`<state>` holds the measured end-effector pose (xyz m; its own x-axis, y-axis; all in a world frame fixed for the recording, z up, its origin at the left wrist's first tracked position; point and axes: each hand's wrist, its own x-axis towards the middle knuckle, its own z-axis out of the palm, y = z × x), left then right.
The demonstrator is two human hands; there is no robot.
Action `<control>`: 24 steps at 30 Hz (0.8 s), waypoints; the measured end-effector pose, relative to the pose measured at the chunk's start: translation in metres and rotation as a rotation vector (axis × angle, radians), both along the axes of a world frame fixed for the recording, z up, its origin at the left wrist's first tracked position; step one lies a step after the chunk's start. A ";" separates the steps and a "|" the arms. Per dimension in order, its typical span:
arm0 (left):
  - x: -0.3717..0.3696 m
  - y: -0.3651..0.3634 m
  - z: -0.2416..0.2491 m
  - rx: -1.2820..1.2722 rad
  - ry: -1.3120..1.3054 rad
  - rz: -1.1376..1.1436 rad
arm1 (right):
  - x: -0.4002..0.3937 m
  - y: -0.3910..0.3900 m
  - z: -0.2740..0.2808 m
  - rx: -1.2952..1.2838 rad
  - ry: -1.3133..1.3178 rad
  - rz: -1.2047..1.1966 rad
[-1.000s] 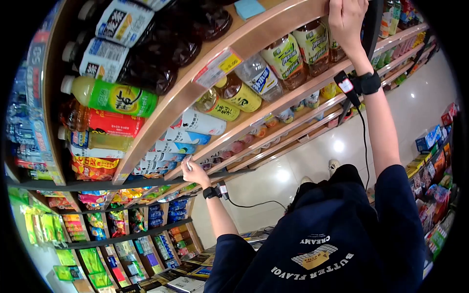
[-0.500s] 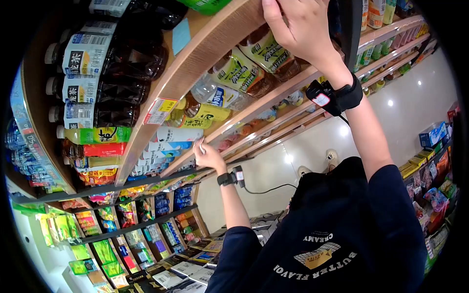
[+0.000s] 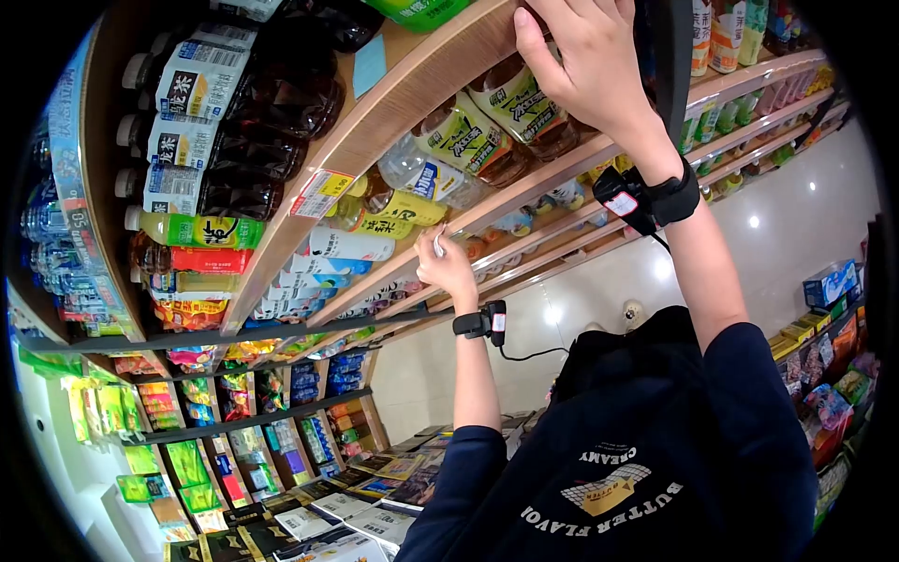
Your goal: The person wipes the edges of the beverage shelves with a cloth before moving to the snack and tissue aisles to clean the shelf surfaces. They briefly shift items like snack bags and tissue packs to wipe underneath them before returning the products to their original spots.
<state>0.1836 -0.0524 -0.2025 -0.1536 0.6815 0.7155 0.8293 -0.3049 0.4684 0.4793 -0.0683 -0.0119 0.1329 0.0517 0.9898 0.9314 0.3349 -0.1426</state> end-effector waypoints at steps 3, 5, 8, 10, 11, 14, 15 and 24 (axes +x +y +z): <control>-0.001 0.001 -0.001 0.010 -0.026 -0.013 | -0.001 -0.004 0.003 -0.024 -0.005 0.000; -0.001 0.002 -0.003 0.018 -0.038 -0.026 | -0.001 -0.005 0.003 -0.035 -0.008 -0.011; -0.003 0.001 -0.003 0.005 -0.056 -0.031 | -0.003 -0.004 0.004 -0.050 -0.017 -0.038; -0.003 -0.001 -0.002 -0.036 -0.076 -0.032 | -0.005 -0.005 0.003 -0.070 -0.017 -0.062; -0.004 -0.001 -0.001 -0.028 -0.077 -0.052 | -0.006 -0.004 0.003 -0.071 -0.010 -0.074; -0.009 0.000 -0.002 -0.015 -0.073 -0.124 | -0.009 -0.004 0.002 -0.080 -0.028 -0.125; -0.010 0.000 -0.001 -0.012 -0.075 -0.151 | -0.016 -0.012 0.006 -0.162 0.002 -0.131; -0.039 0.012 0.006 -0.010 0.011 -0.406 | -0.027 0.004 -0.004 -0.092 0.038 -0.356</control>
